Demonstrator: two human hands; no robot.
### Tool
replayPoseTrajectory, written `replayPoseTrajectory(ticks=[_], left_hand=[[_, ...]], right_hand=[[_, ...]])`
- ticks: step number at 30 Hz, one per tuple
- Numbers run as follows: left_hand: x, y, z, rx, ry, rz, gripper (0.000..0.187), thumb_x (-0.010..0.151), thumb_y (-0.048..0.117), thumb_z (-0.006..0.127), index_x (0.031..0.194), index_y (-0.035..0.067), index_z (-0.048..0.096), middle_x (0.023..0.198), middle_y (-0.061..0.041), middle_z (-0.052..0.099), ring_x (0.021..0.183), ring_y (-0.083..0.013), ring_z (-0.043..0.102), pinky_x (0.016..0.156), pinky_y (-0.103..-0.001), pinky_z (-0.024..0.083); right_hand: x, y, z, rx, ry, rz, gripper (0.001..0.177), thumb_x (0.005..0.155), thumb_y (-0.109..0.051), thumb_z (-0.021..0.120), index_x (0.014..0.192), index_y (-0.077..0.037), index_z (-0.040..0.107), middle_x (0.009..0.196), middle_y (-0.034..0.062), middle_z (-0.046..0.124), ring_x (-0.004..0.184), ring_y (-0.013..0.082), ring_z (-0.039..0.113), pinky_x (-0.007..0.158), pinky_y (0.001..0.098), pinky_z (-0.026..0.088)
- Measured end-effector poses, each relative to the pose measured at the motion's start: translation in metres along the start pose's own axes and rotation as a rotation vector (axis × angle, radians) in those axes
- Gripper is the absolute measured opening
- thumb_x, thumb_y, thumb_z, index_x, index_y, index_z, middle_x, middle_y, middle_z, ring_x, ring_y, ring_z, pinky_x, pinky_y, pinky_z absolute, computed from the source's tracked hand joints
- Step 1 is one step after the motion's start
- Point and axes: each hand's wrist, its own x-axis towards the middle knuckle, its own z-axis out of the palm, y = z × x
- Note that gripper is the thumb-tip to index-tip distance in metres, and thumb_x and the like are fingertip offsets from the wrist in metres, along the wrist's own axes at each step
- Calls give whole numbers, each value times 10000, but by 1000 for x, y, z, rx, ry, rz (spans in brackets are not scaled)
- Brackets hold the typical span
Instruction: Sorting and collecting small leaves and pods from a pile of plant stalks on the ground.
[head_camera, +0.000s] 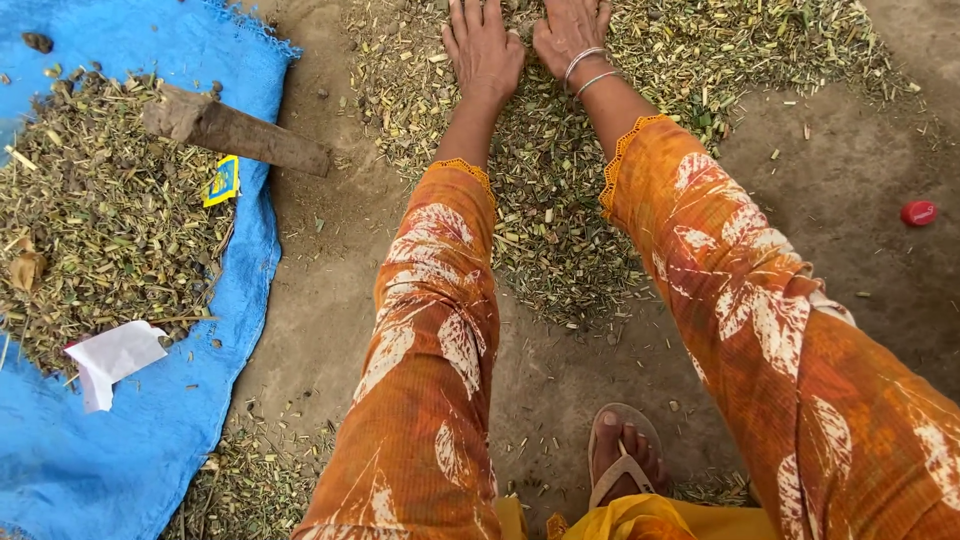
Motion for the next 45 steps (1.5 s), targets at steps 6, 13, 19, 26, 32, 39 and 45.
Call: replayPoseTrajectory(ticks=[6, 13, 19, 26, 32, 39, 45], left_hand=[[-15, -4, 25, -13, -109, 132, 650, 940, 143, 557, 1553, 125, 342, 1634, -117, 313, 1537, -340, 216, 1274, -570, 93], [-98, 11, -29, -190, -66, 227, 603, 904, 99, 563, 1489, 108, 413, 1511, -111, 443, 1472, -280, 363, 1302, -527, 128], [-128, -7, -59, -260, -51, 190, 463, 959, 182, 539, 1420, 146, 508, 1479, -101, 492, 1466, -262, 395, 1311, -507, 172], [-143, -33, -26, -32, 160, -86, 570, 1020, 385, 438, 1511, 96, 410, 1615, -198, 325, 1530, -361, 198, 1240, -549, 80], [-156, 14, -18, -143, 112, 9, 563, 1041, 332, 397, 1558, 112, 365, 1632, -160, 341, 1544, -322, 241, 1274, -521, 95], [-119, 3, -19, -229, 87, 16, 527, 1049, 247, 425, 1569, 175, 373, 1621, -89, 400, 1572, -246, 304, 1339, -511, 115], [-79, -7, -9, -172, -42, -53, 570, 984, 250, 488, 1524, 143, 341, 1592, -163, 331, 1506, -312, 248, 1213, -544, 73]], right_hand=[[-40, -15, -24, 117, 179, -326, 448, 877, -137, 615, 1322, -89, 629, 1284, 217, 565, 1243, 421, 464, 1093, 585, 278], [-105, -22, -68, 281, 66, -364, 364, 807, -46, 526, 1166, -82, 574, 1206, 141, 545, 1191, 316, 510, 1136, 475, 420], [-114, -4, -83, 324, -2, -147, 253, 822, -71, 488, 1062, -123, 551, 1138, 103, 559, 1127, 264, 546, 1107, 435, 477], [-97, 4, -38, 68, 32, 364, 406, 873, -221, 610, 1277, -258, 603, 1594, 209, 323, 1487, 443, 224, 1146, 696, 125], [-125, -48, -37, 210, 15, -1, 501, 859, -99, 531, 1328, -224, 655, 1540, 119, 482, 1477, 351, 372, 1260, 534, 211], [-106, -35, -62, 388, -21, 37, 537, 900, -69, 428, 1370, -229, 631, 1504, 22, 605, 1393, 275, 541, 1292, 430, 377], [-82, -31, -35, 119, 44, 140, 550, 810, -155, 585, 1359, -166, 577, 1521, 201, 409, 1441, 432, 357, 1127, 694, 166]])
